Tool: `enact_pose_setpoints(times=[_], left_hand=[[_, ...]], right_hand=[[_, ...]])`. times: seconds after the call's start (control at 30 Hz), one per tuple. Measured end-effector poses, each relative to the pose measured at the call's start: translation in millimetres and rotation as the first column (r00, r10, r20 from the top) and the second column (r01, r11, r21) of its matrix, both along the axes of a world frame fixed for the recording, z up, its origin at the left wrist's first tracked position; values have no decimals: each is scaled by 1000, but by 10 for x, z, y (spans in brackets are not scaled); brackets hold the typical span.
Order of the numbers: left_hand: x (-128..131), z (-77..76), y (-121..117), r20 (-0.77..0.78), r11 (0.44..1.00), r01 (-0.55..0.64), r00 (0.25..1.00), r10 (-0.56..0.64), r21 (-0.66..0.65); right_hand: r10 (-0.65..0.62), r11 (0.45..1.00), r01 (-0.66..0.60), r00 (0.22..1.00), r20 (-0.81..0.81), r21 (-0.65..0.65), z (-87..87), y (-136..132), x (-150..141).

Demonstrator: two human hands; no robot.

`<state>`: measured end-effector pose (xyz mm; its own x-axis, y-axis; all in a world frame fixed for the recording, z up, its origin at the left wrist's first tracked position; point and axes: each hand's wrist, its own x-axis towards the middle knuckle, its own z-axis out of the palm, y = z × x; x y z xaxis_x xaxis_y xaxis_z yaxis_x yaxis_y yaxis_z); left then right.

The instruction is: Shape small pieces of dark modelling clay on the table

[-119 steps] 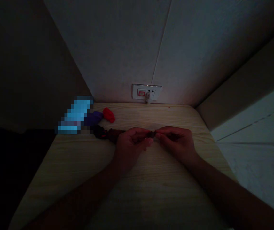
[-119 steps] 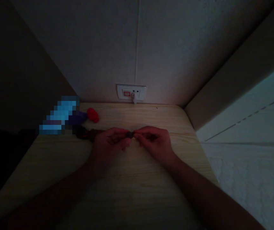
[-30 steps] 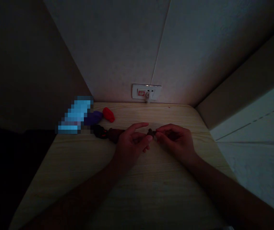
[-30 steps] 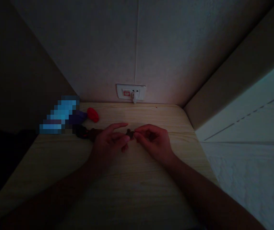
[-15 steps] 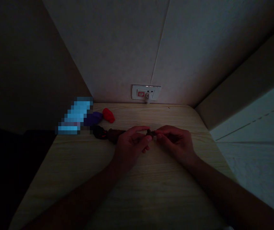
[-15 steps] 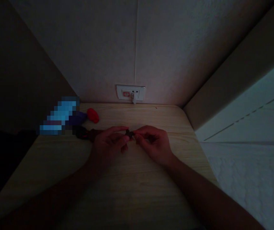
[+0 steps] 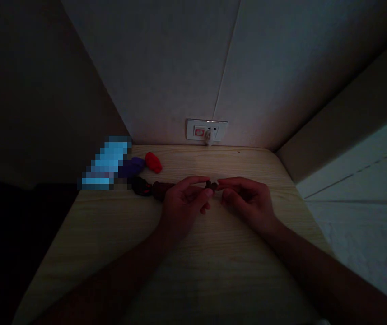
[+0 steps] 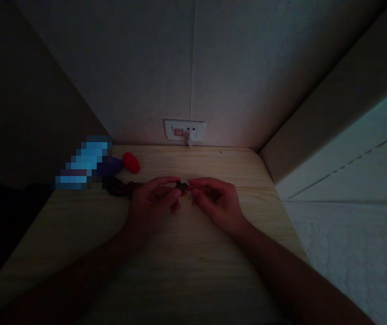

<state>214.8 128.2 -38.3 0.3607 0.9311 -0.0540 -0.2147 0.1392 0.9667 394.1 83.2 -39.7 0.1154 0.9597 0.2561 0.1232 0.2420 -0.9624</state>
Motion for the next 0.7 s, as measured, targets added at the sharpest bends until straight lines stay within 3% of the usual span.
enact_pose_setpoints(times=[0.17, 0.5, 0.7], left_hand=[[4, 14, -5, 3, 1000, -11, 1000, 11, -5], [5, -2, 7, -6, 1000, -12, 1000, 12, 1], [3, -5, 10, 8, 1000, -2, 1000, 2, 6]], right_hand=[[-2, 999, 4, 999, 47, -35, 3, -9, -1], [9, 1000, -11, 995, 100, 15, 23, 0, 13], [25, 1000, -25, 999, 46, 6, 6, 6, 11]])
